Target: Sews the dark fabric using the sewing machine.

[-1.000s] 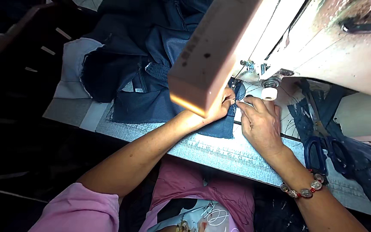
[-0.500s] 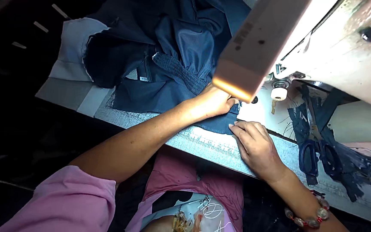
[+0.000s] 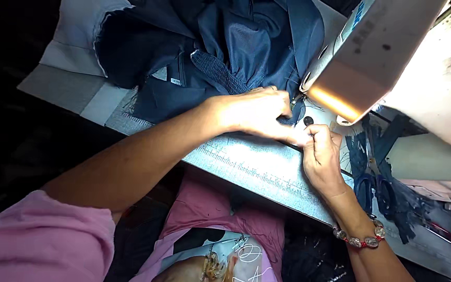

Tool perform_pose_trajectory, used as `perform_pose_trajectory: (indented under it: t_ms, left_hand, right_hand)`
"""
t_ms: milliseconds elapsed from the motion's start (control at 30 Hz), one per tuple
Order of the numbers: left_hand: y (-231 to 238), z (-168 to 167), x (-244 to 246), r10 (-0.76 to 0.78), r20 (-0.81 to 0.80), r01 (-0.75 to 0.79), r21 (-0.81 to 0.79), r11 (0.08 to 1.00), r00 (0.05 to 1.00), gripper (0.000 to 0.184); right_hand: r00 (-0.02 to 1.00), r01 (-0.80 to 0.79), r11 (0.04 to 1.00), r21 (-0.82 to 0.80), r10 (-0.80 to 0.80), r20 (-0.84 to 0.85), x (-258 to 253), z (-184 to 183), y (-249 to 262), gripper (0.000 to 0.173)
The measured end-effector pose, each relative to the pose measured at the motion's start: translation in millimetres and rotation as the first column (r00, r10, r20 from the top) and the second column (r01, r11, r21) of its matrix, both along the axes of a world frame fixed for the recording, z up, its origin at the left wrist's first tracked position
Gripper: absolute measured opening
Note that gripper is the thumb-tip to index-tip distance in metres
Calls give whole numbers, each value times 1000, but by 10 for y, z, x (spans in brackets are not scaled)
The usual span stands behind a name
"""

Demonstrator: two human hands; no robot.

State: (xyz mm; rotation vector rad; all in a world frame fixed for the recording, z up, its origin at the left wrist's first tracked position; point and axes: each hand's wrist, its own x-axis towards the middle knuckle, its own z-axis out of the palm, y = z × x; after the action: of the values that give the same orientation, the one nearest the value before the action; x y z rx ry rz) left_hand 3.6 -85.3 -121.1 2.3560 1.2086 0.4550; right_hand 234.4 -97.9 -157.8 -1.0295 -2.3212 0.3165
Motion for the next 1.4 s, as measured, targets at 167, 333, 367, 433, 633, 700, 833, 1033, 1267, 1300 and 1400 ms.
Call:
perform_pose_trajectory:
  t_ms: [167, 333, 367, 433, 633, 700, 833, 1033, 1267, 1300, 1400]
  left_hand:
    - [-156, -146, -34, 76, -104, -49, 242, 969, 992, 21]
    - [-102, -268, 6, 129, 18, -128, 296, 947, 992, 15]
    - [-97, -241, 12, 136, 7, -133, 269, 954, 991, 15]
    - [-91, -195, 27, 153, -16, -145, 230, 962, 988, 14]
    - [-92, -56, 62, 184, -113, -172, 103, 980, 976, 16]
    - [-81, -93, 42, 172, -88, -160, 128, 979, 981, 15]
    - [-51, -276, -23, 91, -7, -80, 420, 904, 996, 17]
    - [-44, -309, -81, 5, -100, 43, 473, 880, 995, 30]
    - [-60, -399, 33, 139, -22, -124, 327, 937, 990, 38]
    - [-60, -437, 42, 154, 9, -149, 312, 938, 988, 38]
    - [-41, -525, 54, 178, 78, -193, 303, 933, 981, 35]
  right_hand:
    - [1000, 0, 999, -45, 2, 26, -17, 67, 68, 21]
    - [998, 23, 984, -174, -12, 67, -35, 189, 145, 19]
    - [996, 36, 971, -237, -14, 93, -39, 253, 152, 24]
    - [985, 80, 931, -355, -19, 172, -75, 373, 188, 35]
    - [971, 193, 830, -524, -84, 224, -265, 391, 441, 14]
    - [960, 235, 761, -605, -83, 268, -298, 364, 594, 12]
    - [975, 200, 662, -722, -65, 211, -314, 437, 694, 17]
    - [981, 193, 599, -777, -118, 153, -374, 543, 710, 19]
    - [969, 217, 627, -748, -45, 243, -338, 418, 763, 15]
    - [975, 195, 669, -717, -56, 213, -295, 363, 727, 18]
    - [991, 133, 854, -503, -99, 94, -150, 265, 398, 35]
